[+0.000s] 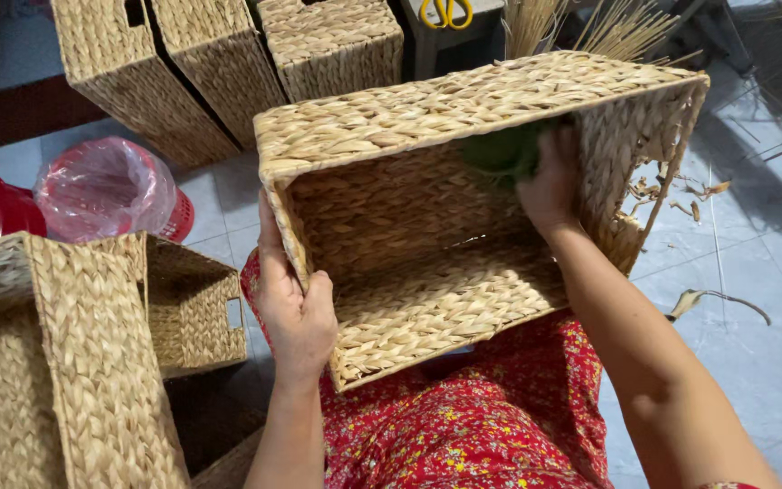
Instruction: The person sits and wipes a woven water hyacinth storage basket with a green cloth, first rubbing the outer sides and lid area, then reaching inside to wipe the interior walls and bottom, then wiping the outside again before setting the basket aside and reaching for another basket.
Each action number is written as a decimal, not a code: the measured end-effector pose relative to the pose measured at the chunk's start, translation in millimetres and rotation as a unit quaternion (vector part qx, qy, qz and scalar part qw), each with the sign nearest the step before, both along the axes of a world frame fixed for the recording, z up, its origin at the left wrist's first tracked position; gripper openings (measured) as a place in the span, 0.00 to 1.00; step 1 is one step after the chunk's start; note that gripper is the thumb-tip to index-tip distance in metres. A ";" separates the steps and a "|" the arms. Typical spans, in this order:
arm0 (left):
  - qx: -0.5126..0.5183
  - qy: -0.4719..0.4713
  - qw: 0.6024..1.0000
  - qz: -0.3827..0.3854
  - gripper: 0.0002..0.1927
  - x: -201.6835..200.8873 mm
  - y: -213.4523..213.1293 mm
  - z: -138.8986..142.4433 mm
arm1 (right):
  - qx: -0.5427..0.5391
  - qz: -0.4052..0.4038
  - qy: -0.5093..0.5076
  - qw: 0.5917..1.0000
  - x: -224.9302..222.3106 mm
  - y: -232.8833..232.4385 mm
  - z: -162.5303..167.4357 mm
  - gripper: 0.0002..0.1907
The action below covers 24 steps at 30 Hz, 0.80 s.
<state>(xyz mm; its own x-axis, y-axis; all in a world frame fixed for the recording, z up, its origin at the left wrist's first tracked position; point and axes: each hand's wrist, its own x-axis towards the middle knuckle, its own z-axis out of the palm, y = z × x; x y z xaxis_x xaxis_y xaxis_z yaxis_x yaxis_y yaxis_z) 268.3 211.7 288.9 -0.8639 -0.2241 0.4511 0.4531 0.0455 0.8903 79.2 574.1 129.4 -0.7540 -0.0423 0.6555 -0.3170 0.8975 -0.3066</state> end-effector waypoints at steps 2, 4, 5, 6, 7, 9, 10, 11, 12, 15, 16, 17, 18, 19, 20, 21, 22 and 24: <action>0.005 -0.004 1.000 0.005 0.45 -0.3 0.5 2.1 | -0.057 -0.035 0.005 0.998 -7.8 -4.5 -5.0 0.37; -0.008 -0.008 1.000 0.006 0.45 0.7 -0.4 4.4 | -0.091 -0.057 -0.038 0.993 -10.7 -33.3 -6.8 0.35; -0.015 -0.006 1.000 0.006 0.45 -0.7 -0.6 5.2 | -0.075 -0.022 -0.044 0.996 -6.2 -52.2 -5.1 0.33; -0.019 -0.010 1.000 0.011 0.45 -1.8 -1.0 6.0 | -0.058 0.014 -0.049 0.997 3.4 -76.2 -2.9 0.30; -0.024 -0.017 0.999 0.017 0.45 -1.9 -1.4 6.6 | -0.061 0.050 -0.053 0.996 10.7 -101.3 2.9 0.30; -0.029 -0.023 0.999 0.019 0.45 -1.5 -2.5 7.4 | -0.064 0.131 -0.083 0.986 31.5 -145.3 21.2 0.28; -0.027 -0.019 0.999 0.018 0.45 -2.4 -2.6 7.6 | -0.062 0.179 -0.104 0.976 39.8 -164.5 33.5 0.25; -0.024 -0.014 0.999 0.018 0.45 -3.1 -2.8 7.7 | -0.044 0.225 -0.080 0.970 42.0 -188.0 45.4 0.24; -0.029 -0.013 0.999 0.024 0.45 -3.6 -3.0 7.6 | -0.026 0.270 -0.056 0.961 44.6 -206.7 56.0 0.23; -0.025 -0.013 0.999 0.029 0.46 -6.6 -3.3 7.0 | 0.078 0.340 -0.055 0.936 39.4 -226.1 75.6 0.25; -0.011 -0.016 1.000 0.024 0.46 -6.7 -3.0 6.8 | 0.121 0.352 -0.068 0.926 34.1 -226.0 75.7 0.27; 0.005 -0.021 1.000 0.018 0.46 -6.7 -3.1 6.6 | 0.142 0.324 -0.043 0.934 27.6 -219.4 72.9 0.26; 0.014 -0.026 0.999 0.012 0.46 -6.1 -2.9 6.5 | 0.164 0.295 -0.019 0.941 21.3 -203.7 68.0 0.26; 0.024 -0.031 0.999 0.007 0.46 -5.6 -2.9 6.7 | 0.186 0.266 0.005 0.946 14.6 -185.9 61.6 0.25; 0.035 -0.035 0.999 0.001 0.46 -5.5 -2.8 7.0 | 0.155 0.259 0.026 0.953 7.6 -168.9 53.9 0.20; 0.019 -0.031 0.999 0.005 0.47 -5.4 -2.9 7.7 | 0.124 0.250 0.047 0.959 0.2 -148.6 46.5 0.15; 0.003 -0.027 1.000 0.007 0.47 -5.6 -3.2 8.5 | 0.115 0.217 0.030 0.969 -7.0 -124.1 40.4 0.15; -0.010 -0.028 0.999 0.013 0.47 -7.1 -3.2 10.0 | 0.129 0.116 -0.026 0.984 -16.3 -72.9 31.0 0.21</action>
